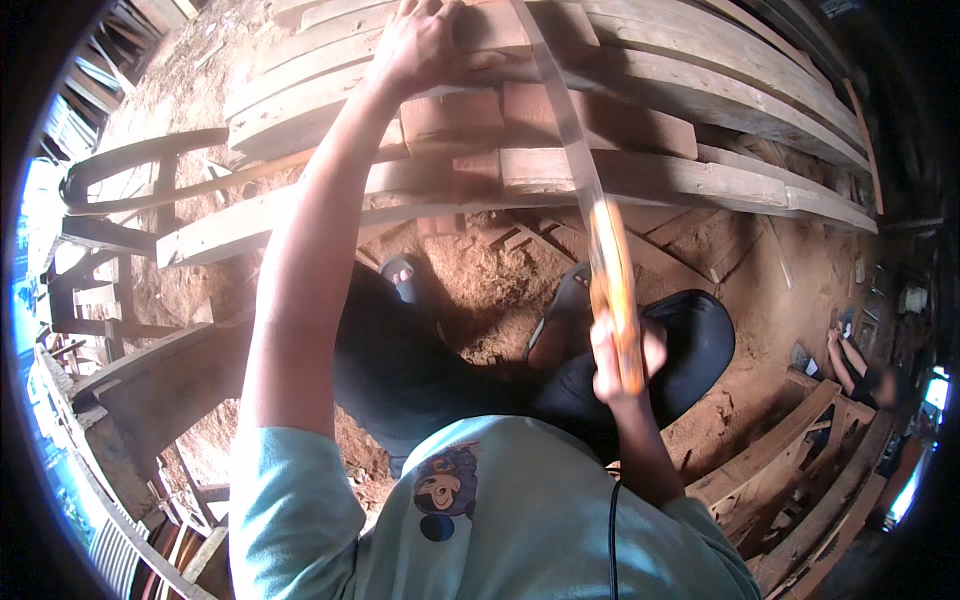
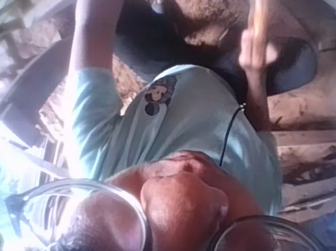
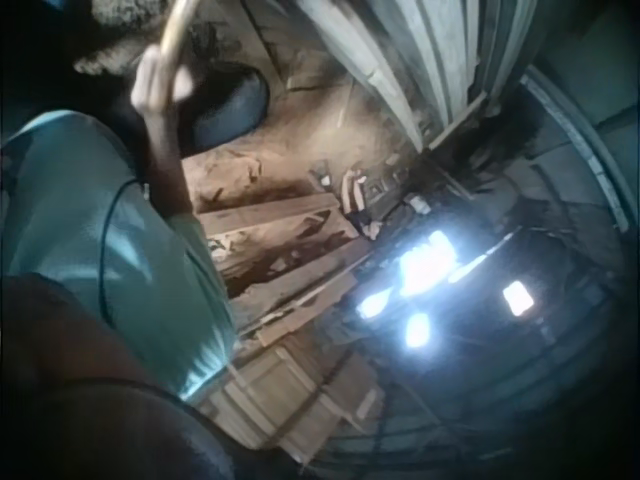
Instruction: The person uses a hand saw to cut a small wooden block on a workbench. They hold the block with one hand and saw with the other, then separate the cut piece and place it aside.
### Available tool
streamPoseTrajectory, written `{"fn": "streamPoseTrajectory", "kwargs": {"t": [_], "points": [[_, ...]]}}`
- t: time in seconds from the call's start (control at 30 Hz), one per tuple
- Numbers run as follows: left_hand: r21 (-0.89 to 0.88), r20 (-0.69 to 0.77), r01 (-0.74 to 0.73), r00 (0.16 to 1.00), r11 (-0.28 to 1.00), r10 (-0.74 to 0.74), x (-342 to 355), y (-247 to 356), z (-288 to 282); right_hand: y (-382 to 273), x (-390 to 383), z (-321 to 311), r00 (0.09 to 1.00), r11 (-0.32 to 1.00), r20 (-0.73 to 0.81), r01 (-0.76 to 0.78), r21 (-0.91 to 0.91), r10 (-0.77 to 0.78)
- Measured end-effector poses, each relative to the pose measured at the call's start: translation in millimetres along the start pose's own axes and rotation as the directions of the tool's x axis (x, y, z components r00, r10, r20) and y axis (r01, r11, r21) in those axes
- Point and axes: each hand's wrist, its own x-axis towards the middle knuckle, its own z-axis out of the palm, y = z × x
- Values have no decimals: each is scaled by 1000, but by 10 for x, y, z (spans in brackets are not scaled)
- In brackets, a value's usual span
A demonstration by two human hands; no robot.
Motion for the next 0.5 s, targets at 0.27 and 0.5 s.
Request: {"fn": "streamPoseTrajectory", "kwargs": {"t": [0.27,0.5], "points": [[124,10,11,1000,992,-12,-53,167,92,13,640,191,943,866,-18,-298,401,332],[78,55,95,993,992,-100,-121,264,44,76,864,501,943,870,-25,-295,395,330]]}}
